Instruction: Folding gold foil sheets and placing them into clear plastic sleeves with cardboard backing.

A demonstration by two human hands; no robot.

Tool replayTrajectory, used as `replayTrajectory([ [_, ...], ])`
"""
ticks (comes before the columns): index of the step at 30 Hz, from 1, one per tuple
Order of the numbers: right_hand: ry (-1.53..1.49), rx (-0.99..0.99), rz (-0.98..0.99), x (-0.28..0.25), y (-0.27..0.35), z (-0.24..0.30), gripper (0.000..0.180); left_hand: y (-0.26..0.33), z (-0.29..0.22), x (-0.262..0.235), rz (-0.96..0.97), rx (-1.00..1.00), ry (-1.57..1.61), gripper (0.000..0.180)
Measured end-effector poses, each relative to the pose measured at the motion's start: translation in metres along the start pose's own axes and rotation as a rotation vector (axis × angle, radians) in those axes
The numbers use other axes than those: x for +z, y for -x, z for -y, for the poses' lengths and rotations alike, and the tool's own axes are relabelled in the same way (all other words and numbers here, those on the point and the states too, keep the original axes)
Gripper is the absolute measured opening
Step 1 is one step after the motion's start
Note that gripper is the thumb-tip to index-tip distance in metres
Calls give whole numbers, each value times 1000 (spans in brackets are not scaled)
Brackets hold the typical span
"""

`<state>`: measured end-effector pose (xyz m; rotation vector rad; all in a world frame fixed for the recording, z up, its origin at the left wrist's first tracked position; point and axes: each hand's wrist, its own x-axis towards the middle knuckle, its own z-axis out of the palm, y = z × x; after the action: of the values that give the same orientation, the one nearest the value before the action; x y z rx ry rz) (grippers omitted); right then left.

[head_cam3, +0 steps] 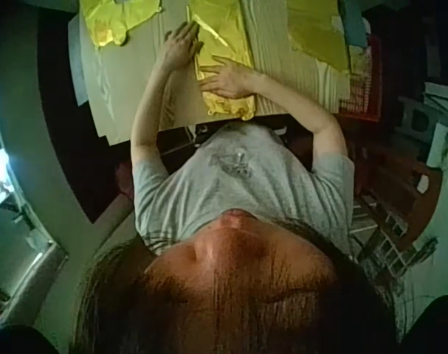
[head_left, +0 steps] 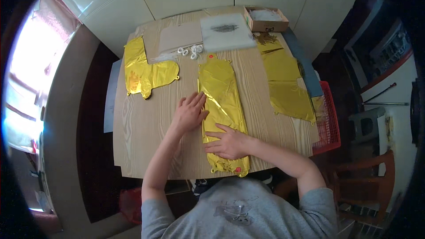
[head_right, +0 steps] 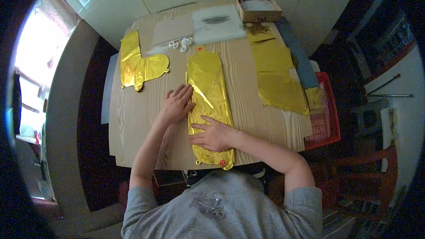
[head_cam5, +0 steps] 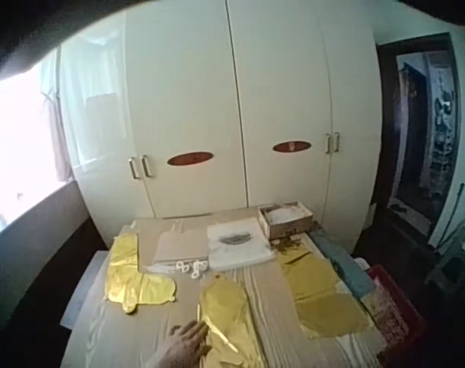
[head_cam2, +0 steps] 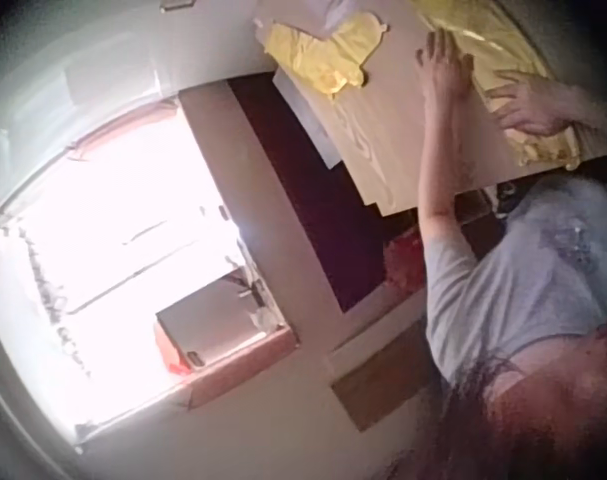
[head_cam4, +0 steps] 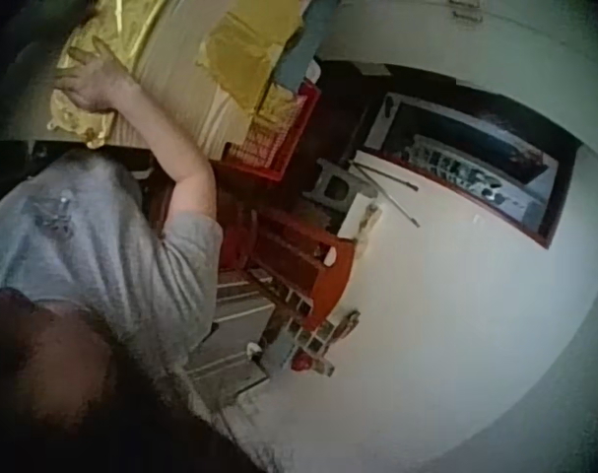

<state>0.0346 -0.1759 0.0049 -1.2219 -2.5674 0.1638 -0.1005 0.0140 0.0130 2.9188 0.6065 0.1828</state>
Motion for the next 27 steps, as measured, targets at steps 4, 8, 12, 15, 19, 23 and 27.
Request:
replayTrajectory([
  [4, -2, 7, 8, -1, -1, 1, 39, -16, 17, -2, 69, -45, -10, 59],
  [8, 4, 13, 38, -3, 0, 2, 43, -38, 35, -4, 140, -96, -8, 59],
  [12, 3, 10, 57, -4, 3, 6, 46, -52, 48, 3, 119, -104, -39, 62],
  [15, -8, 20, 82, -5, 4, 10, 47, -54, 49, 5, 117, -107, -66, 66],
  [19, -61, 32, 85, -5, 9, 15, 45, -41, 39, 5, 98, -107, -86, 69],
  [23, -71, 21, 46, 0, 24, 25, 44, -23, 18, -4, 128, -129, -101, 74],
  [27, -190, 147, -187, -29, 46, 50, 37, 9, 1, -7, 66, -100, -84, 78],
])
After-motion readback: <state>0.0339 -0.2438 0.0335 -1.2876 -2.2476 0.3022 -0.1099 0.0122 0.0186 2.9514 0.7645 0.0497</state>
